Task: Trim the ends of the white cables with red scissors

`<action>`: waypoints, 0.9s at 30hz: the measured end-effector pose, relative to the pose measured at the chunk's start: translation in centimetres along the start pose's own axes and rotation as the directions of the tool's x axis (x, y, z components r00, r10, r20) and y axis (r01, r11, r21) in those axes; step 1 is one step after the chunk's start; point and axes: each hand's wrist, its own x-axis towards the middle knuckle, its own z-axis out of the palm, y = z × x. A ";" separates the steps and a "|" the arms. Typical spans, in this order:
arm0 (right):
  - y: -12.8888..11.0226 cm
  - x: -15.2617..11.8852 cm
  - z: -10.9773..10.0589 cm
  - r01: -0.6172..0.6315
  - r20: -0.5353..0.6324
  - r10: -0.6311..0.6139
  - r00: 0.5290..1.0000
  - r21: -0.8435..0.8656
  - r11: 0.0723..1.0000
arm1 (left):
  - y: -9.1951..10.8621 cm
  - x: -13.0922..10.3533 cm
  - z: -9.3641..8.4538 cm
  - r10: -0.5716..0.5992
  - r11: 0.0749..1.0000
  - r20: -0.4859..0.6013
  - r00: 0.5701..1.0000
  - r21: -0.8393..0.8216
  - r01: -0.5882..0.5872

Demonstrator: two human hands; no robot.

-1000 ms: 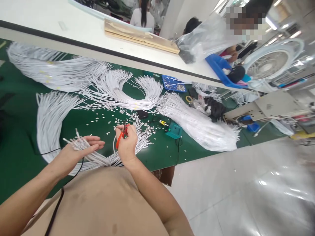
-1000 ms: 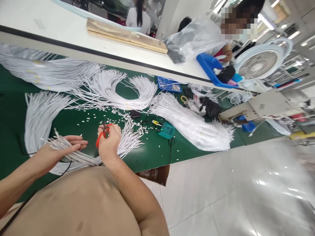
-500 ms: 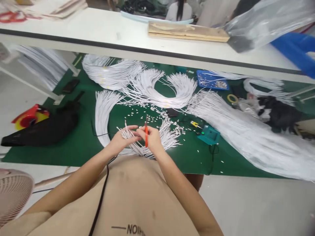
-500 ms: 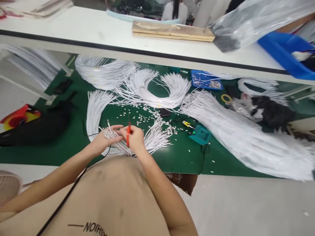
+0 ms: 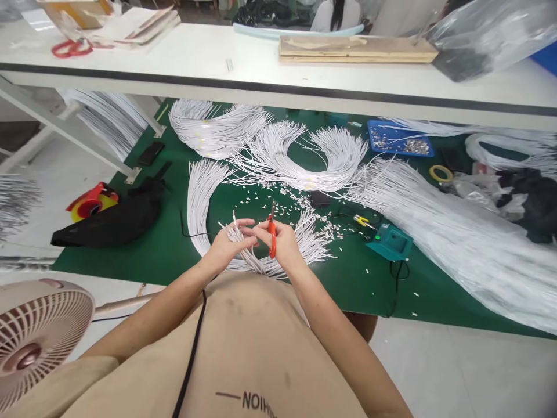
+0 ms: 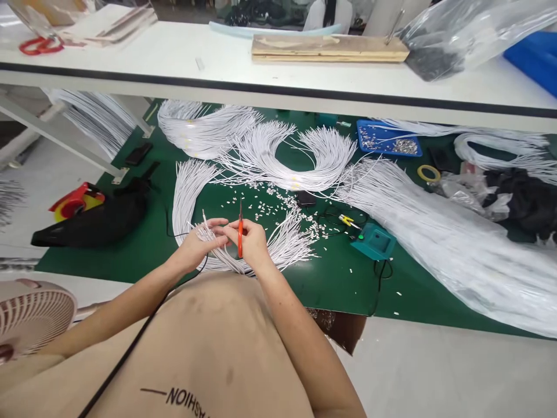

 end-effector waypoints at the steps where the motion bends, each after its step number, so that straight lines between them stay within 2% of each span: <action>1: 0.2 -0.1 0.1 0.034 -0.036 -0.035 0.999 -0.028 0.999 | -0.1 0.0 0.0 0.018 1.000 -0.017 1.000 -0.007 -0.018; 5: 0.7 -0.3 -0.3 0.108 -0.086 -0.127 0.988 -0.205 0.973 | -0.5 0.1 0.0 0.051 0.999 -0.024 0.998 0.005 -0.051; 7: 0.7 -0.4 -1.0 0.094 -0.089 -0.143 0.986 -0.410 0.907 | -0.6 0.2 -0.2 0.045 0.999 -0.030 0.999 0.015 -0.044; 10: 0.3 -0.7 -1.9 0.047 -0.033 -0.111 0.993 -0.758 0.651 | -0.6 0.1 -0.3 0.019 1.000 -0.063 0.998 0.026 -0.018; 12: 0.0 -0.9 -2.2 0.044 0.017 -0.059 0.998 -0.874 0.485 | -0.7 0.1 -0.2 0.016 0.999 -0.079 0.997 0.041 -0.012; 14: -0.3 -1.1 -2.3 0.061 0.056 -0.026 0.998 -0.921 0.384 | -0.7 0.1 -0.2 0.021 0.998 -0.090 0.996 0.062 -0.015; 17: -0.8 -1.3 -2.3 0.079 0.086 0.013 0.996 -0.957 0.280 | -0.6 0.0 0.0 0.031 0.995 -0.110 0.993 0.101 -0.019; 21: -1.5 -1.5 -2.4 0.102 0.112 0.043 0.993 -0.977 0.188 | -0.6 0.0 0.1 0.044 0.990 -0.126 0.991 0.135 -0.026; 27: -2.2 -1.7 -2.3 0.121 0.122 0.019 0.992 -0.990 0.068 | -0.3 -0.1 0.4 0.070 0.981 -0.118 0.990 0.187 -0.047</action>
